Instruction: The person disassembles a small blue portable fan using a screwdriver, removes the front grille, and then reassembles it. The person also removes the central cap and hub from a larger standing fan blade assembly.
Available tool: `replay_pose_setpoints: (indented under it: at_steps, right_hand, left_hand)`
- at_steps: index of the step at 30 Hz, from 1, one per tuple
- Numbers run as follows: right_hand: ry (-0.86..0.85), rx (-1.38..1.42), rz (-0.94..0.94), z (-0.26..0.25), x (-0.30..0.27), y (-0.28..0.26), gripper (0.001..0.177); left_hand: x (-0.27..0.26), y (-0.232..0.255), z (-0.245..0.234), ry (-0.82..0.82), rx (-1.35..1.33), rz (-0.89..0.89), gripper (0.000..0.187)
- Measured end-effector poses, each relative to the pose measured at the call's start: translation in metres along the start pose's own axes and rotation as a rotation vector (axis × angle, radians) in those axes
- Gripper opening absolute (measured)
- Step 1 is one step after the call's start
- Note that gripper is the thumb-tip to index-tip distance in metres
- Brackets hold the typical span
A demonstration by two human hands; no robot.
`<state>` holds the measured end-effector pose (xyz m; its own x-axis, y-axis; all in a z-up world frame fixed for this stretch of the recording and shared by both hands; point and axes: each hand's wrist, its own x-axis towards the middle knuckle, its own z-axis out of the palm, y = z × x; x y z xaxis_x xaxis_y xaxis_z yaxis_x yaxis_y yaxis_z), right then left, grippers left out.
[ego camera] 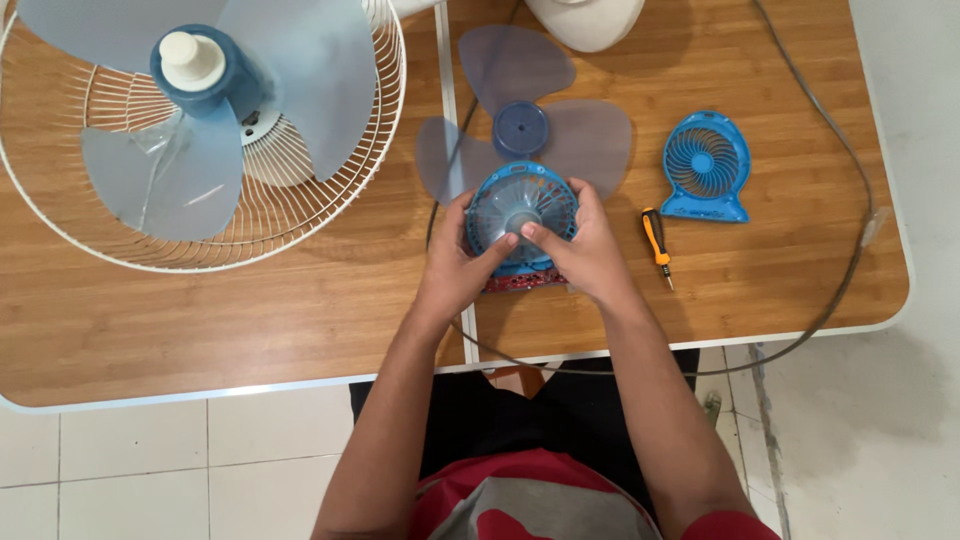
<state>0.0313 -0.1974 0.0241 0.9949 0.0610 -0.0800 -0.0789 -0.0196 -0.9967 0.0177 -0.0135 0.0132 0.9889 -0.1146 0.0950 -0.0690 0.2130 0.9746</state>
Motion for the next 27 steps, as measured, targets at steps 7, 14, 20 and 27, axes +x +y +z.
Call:
replay_pose_setpoints:
  at_steps: [7,14,20,27]
  right_hand:
    - [-0.104,0.056,-0.125,-0.001,-0.007,0.009,0.067]
    - [0.091,-0.445,-0.154,-0.028,-0.038,0.011,0.037]
    - [0.216,-0.784,-0.282,-0.046,-0.062,0.028,0.033]
    - [0.259,-0.913,-0.267,-0.069,-0.078,0.043,0.032]
  left_hand:
    - [-0.005,-0.013,-0.015,0.137,0.079,-0.129,0.047]
    - [-0.018,-0.018,-0.035,0.367,0.177,-0.132,0.048]
    - [-0.028,-0.027,-0.03,0.412,0.173,-0.144,0.043]
    - [-0.025,-0.031,-0.004,0.354,0.203,-0.202,0.043]
